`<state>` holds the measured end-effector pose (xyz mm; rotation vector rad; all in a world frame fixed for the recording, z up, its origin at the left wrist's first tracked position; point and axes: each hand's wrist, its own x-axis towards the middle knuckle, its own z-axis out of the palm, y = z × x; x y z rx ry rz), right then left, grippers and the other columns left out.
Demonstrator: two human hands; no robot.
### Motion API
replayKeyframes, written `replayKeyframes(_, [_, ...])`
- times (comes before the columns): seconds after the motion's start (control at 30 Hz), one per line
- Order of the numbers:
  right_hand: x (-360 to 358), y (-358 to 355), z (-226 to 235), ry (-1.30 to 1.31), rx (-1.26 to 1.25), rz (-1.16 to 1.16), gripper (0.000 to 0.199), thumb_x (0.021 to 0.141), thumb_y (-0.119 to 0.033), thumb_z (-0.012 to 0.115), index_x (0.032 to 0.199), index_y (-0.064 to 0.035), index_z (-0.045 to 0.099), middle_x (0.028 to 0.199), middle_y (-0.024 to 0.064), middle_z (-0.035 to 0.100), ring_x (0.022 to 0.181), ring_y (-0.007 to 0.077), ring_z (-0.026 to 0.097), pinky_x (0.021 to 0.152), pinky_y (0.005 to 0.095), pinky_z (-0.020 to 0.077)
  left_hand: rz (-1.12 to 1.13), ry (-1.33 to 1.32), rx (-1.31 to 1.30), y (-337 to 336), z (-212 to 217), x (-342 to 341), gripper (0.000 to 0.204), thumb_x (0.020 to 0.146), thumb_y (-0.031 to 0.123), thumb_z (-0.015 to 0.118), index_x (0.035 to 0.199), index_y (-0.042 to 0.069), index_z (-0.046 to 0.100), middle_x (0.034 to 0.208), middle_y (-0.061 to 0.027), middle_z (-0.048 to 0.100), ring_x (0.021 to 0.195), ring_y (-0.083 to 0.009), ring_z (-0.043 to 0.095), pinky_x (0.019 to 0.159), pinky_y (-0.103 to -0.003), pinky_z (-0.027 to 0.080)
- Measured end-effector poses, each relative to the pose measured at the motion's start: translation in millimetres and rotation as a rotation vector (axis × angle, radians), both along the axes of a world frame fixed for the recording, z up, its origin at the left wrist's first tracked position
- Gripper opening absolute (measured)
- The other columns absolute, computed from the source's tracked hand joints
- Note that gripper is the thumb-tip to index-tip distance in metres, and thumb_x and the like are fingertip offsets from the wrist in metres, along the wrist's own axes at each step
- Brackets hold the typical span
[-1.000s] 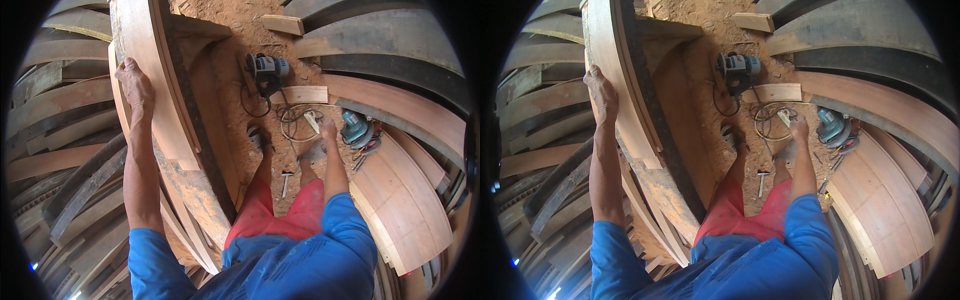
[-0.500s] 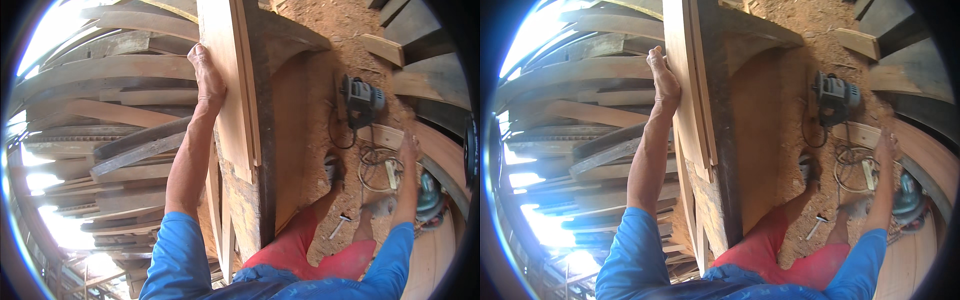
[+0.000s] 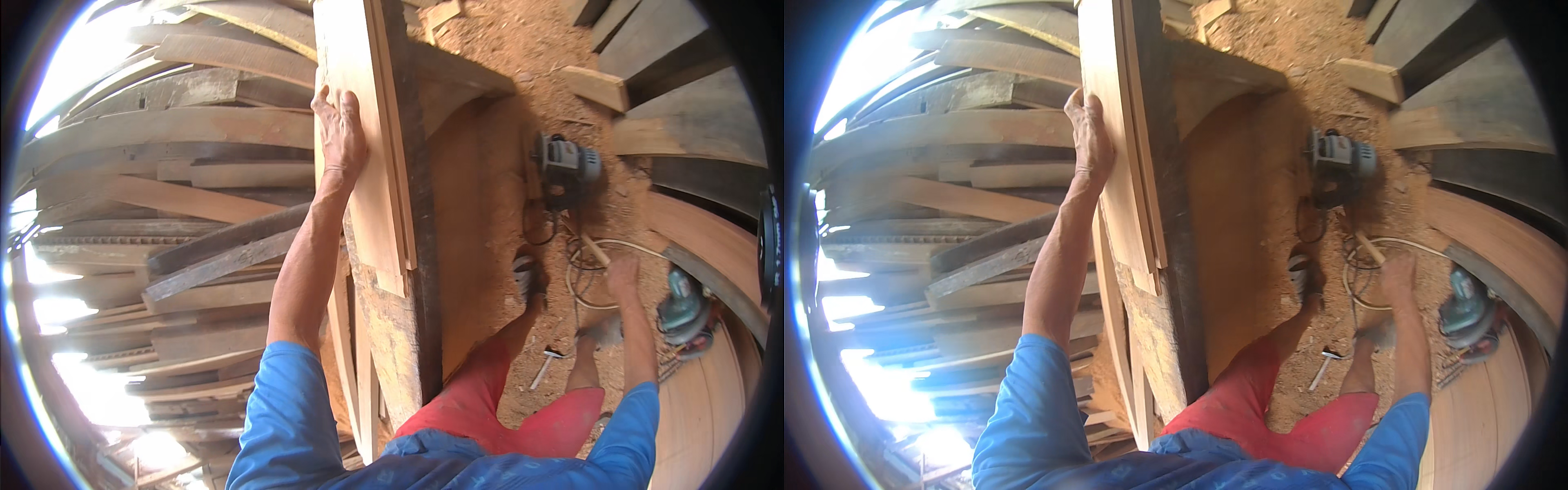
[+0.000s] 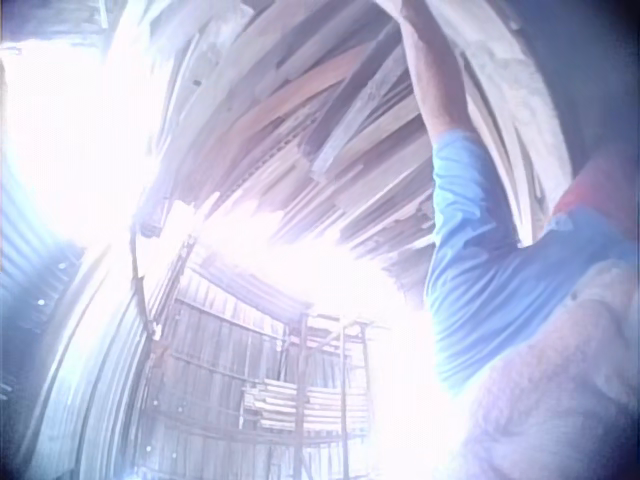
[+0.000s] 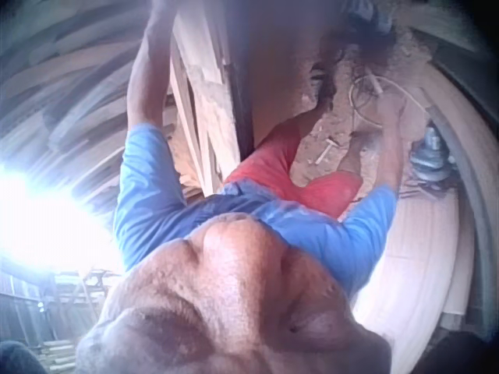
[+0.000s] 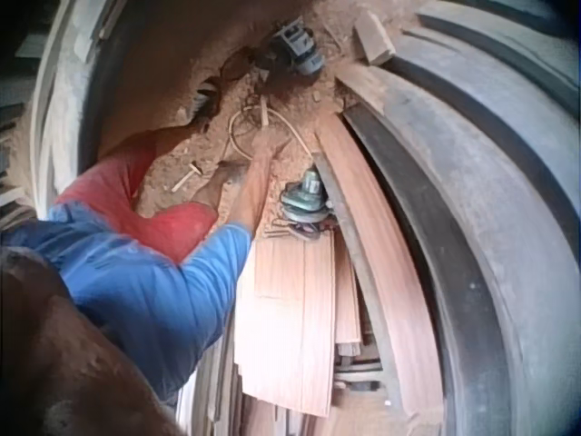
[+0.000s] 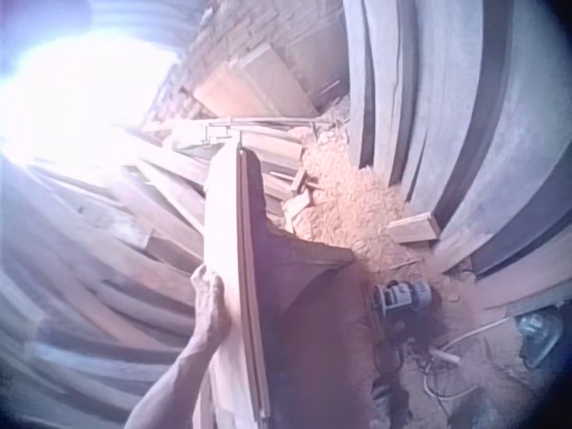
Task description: The person arranges several thin wooden planks on a workbench and uses a handheld electric router to smooth their edges. After routing, the person aligns the planks side-by-side to form a larger panel and inspects the fit of the joints.
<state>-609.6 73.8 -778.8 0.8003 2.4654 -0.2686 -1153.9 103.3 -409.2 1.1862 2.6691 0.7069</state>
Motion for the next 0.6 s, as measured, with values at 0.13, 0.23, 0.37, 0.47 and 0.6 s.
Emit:
replayKeyframes(0.13, [13.0, 1.3, 113.5, -0.097, -0.124, -0.153, 0.023, 0.084, -0.023, 0.06, 0.094, -0.0104, 0.076, 0.094, 0.0136, 0.073, 0.095, 0.0303, 0.068, 0.084, 0.0463, 0.0454, -0.059, 0.182, -0.161, 1.1, 1.7, 0.8, 0.108, 0.087, 0.072, 0.052, 0.151, -0.007, 0.019, 0.151, -0.0302, 0.03, 0.14, -0.0442, 0.029, 0.117, -0.051, 0.021])
replayKeyframes(0.23, [24.8, 9.6, 208.1, -0.19, -0.302, -0.527, 0.029, 0.082, -0.024, 0.06, 0.089, -0.0013, 0.076, 0.096, 0.0206, 0.073, 0.096, 0.0378, 0.069, 0.084, 0.0488, 0.0505, -0.06, 0.203, -0.409, 7.6, 16.2, 12.2, 0.115, 0.079, 0.063, 0.066, 0.154, -0.006, 0.014, 0.156, -0.03, 0.025, 0.145, -0.044, 0.024, 0.12, -0.049, 0.02])
replayKeyframes(0.37, [59.2, -9.3, 311.0, 0.385, -0.533, -0.884, 0.033, 0.081, -0.021, 0.065, 0.1, 0.0057, 0.07, 0.091, 0.0248, 0.072, 0.085, 0.0318, 0.071, 0.082, 0.0401, 0.054, -0.036, -0.146, -0.367, 3.2, 35.6, 4.8, 0.115, 0.071, 0.044, 0.074, 0.156, -0.004, 0.012, 0.156, -0.0308, 0.025, 0.147, -0.0421, 0.023, 0.119, -0.049, 0.025])
replayKeyframes(0.47, [22.9, -36.8, 425.0, 0.849, -0.792, -1.103, 0.037, 0.083, -0.014, 0.066, 0.114, 0.006, 0.064, 0.096, 0.017, 0.071, 0.088, 0.0236, 0.069, 0.082, 0.0362, 0.0538, -0.029, -0.656, -0.057, -46.8, 14.6, -24.9, 0.113, 0.069, 0.031, 0.075, 0.157, -0.002, 0.013, 0.15, -0.0303, 0.036, 0.139, -0.038, 0.038, 0.111, -0.048, 0.037])
replayKeyframes(0.6, [-45.5, -58.3, 490.9, 1.137, -1.03, -1.279, 0.042, 0.086, -0.013, 0.064, 0.124, 0.0059, 0.057, 0.106, 0.011, 0.068, 0.093, 0.0189, 0.066, 0.082, 0.0356, 0.054, 0.041, -1.106, 0.253, -89.4, 22.6, -11.7, 0.105, 0.071, 0.013, 0.072, 0.157, -0.001, 0.013, 0.12, -0.0215, 0.062, 0.091, -0.0221, 0.066, 0.083, -0.036, 0.056])
